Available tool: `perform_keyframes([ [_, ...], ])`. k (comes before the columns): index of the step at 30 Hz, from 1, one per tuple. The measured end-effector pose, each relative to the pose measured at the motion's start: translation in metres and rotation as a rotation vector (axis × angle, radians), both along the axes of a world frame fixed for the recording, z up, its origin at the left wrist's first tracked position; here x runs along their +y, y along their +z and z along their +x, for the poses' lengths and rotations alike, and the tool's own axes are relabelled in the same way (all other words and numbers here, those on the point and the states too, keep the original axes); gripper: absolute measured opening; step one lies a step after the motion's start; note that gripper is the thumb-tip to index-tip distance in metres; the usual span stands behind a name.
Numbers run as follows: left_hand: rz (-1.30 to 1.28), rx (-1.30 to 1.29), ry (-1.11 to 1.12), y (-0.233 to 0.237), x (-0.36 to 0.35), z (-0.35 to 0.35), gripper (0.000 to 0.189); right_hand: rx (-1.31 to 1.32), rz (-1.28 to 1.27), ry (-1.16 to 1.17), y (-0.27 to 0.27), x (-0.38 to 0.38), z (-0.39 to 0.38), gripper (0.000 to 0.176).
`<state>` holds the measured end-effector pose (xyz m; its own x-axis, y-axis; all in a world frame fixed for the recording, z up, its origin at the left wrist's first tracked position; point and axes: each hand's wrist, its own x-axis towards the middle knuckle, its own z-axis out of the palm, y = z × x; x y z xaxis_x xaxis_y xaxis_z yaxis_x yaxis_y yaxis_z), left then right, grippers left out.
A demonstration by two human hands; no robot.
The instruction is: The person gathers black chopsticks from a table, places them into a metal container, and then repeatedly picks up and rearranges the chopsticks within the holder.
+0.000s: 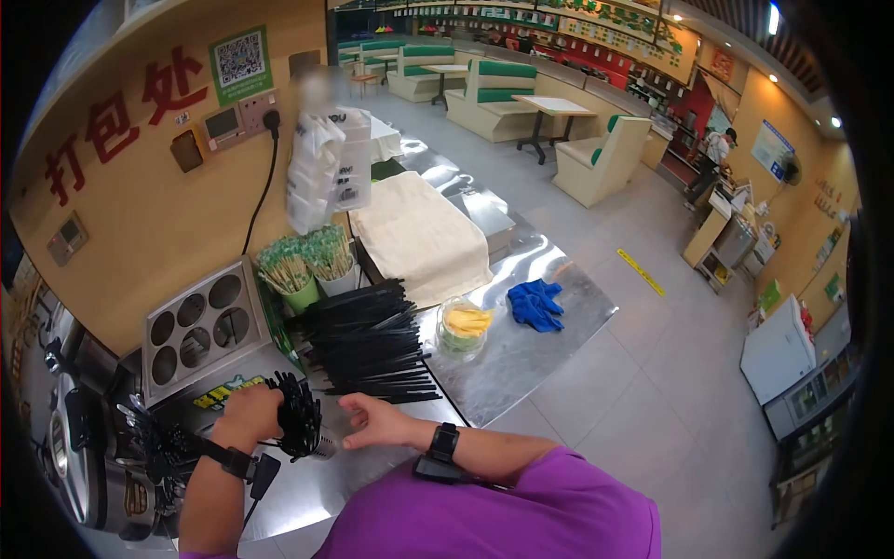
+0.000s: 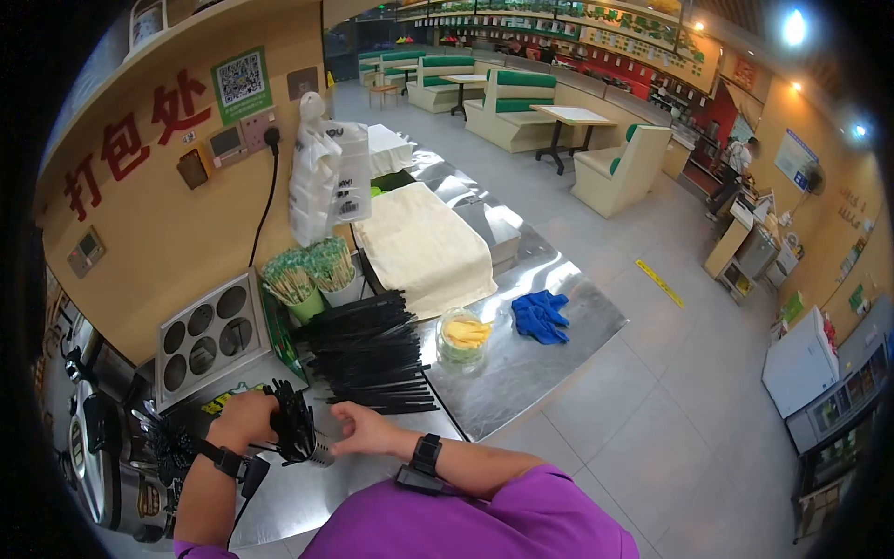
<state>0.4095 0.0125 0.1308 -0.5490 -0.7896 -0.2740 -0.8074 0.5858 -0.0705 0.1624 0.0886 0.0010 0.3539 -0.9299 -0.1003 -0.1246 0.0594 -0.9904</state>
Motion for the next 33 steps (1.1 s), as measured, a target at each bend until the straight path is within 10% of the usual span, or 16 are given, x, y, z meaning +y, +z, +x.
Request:
perform_keyframes([
  [10, -0.028, 1.168, 0.436, -0.030, 0.027, 0.065, 0.050, 0.158, -0.098, 0.109, -0.003, -0.008, 0.022, 0.131],
  [15, 0.079, 1.529, 0.583, -0.075, 0.081, 0.099, 0.154, 0.246, -0.258, 0.057, -0.003, -0.026, 0.034, 0.134],
  [20, -0.019, 1.351, 0.453, -0.169, 0.082, 0.096, 0.152, 0.213, -0.305, 0.110, 0.003, -0.054, 0.052, 0.137],
  [33, 0.576, 1.774, 0.331, -0.150, 0.026, 0.047, 0.119, -0.334, -0.002, 0.101, -0.011, -0.068, 0.087, 0.137],
])
